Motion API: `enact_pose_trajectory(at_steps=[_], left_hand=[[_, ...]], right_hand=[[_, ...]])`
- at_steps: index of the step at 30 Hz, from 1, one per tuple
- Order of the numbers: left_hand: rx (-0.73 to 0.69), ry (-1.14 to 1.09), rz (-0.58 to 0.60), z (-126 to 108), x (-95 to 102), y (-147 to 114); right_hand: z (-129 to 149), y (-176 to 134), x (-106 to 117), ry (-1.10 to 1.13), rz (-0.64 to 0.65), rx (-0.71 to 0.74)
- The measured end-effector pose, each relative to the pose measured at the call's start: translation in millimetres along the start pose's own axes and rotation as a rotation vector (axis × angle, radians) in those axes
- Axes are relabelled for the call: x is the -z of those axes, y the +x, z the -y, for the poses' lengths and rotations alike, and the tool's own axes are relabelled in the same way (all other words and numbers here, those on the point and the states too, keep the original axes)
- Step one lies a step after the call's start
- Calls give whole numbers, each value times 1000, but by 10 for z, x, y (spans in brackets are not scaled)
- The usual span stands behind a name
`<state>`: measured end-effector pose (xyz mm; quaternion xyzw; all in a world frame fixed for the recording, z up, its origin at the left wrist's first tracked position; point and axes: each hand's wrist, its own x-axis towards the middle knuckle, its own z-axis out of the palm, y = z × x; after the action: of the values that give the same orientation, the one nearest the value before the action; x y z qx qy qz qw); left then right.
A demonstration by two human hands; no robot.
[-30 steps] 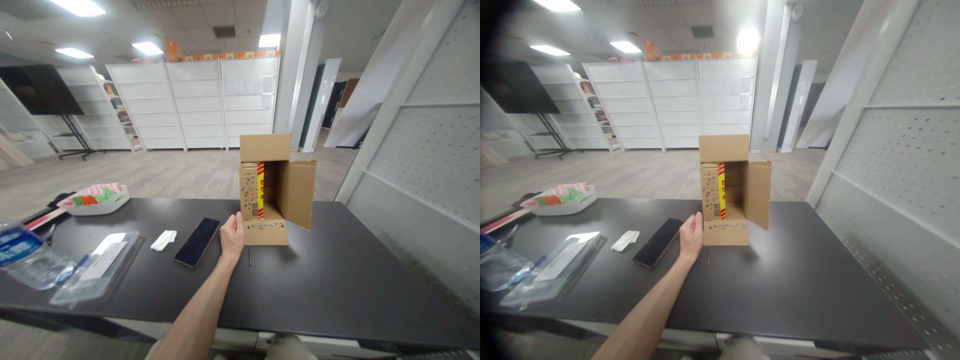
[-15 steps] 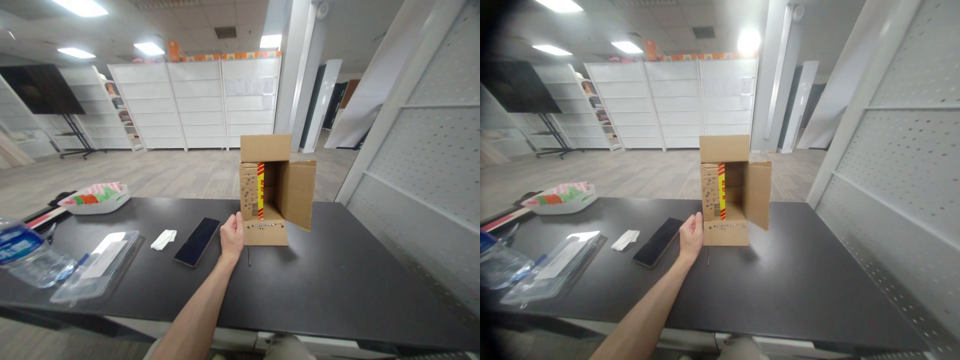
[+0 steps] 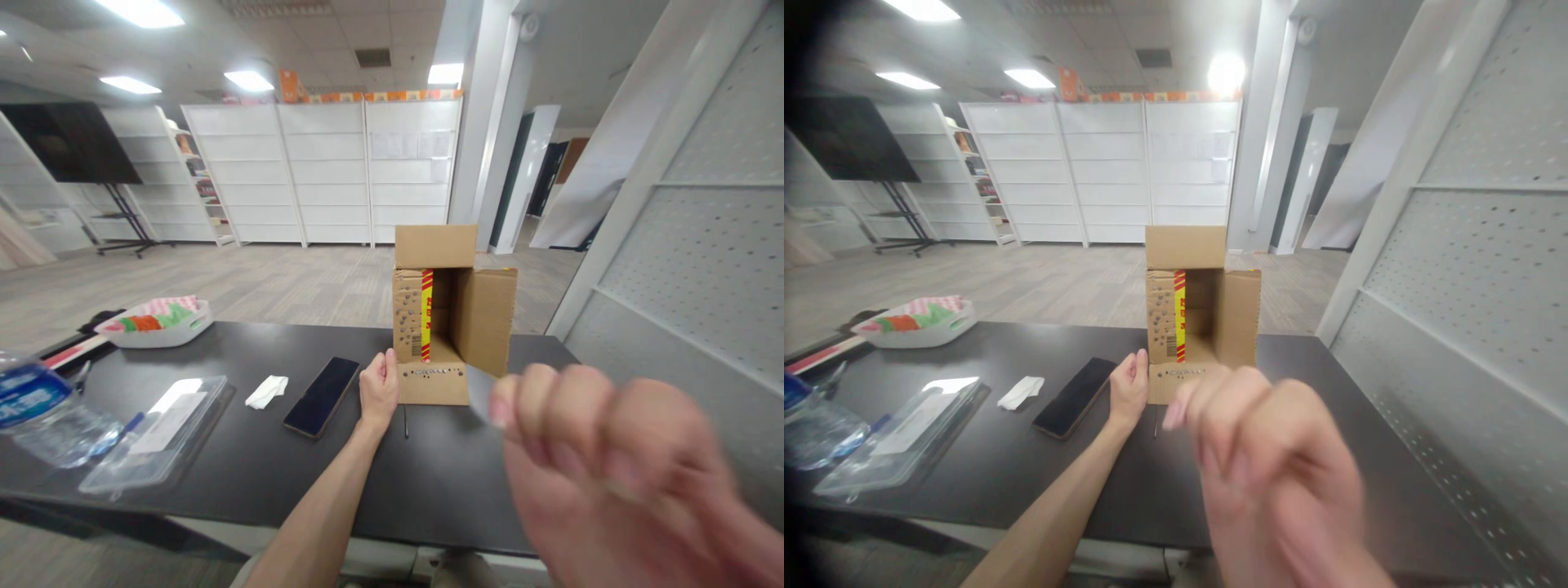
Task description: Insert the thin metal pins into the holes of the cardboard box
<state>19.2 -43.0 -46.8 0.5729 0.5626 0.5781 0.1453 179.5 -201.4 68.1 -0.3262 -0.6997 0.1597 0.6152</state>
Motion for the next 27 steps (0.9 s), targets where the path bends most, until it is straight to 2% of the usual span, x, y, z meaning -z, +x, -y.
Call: enact_pose_trajectory(at_steps=[3, 6, 9, 12, 17, 27], left_hand=[[7, -1, -3, -20, 5, 4], [13, -6, 6, -52, 23, 5], [17, -14, 20, -75, 38, 2], [29, -23, 25, -73, 37, -2], [40, -45, 16, -51, 17, 0], [25, -40, 22, -44, 8, 2]], right_hand=[[-334, 329, -298, 98, -115, -71], [-761, 385, -519, -130, -6, -186], [-1121, 272, -626, -408, 97, -134], [-1352, 164, -676, -622, 161, -92], [-1513, 105, -738, -762, 154, -69], [-1603, 63, -790, -777, 111, -92]])
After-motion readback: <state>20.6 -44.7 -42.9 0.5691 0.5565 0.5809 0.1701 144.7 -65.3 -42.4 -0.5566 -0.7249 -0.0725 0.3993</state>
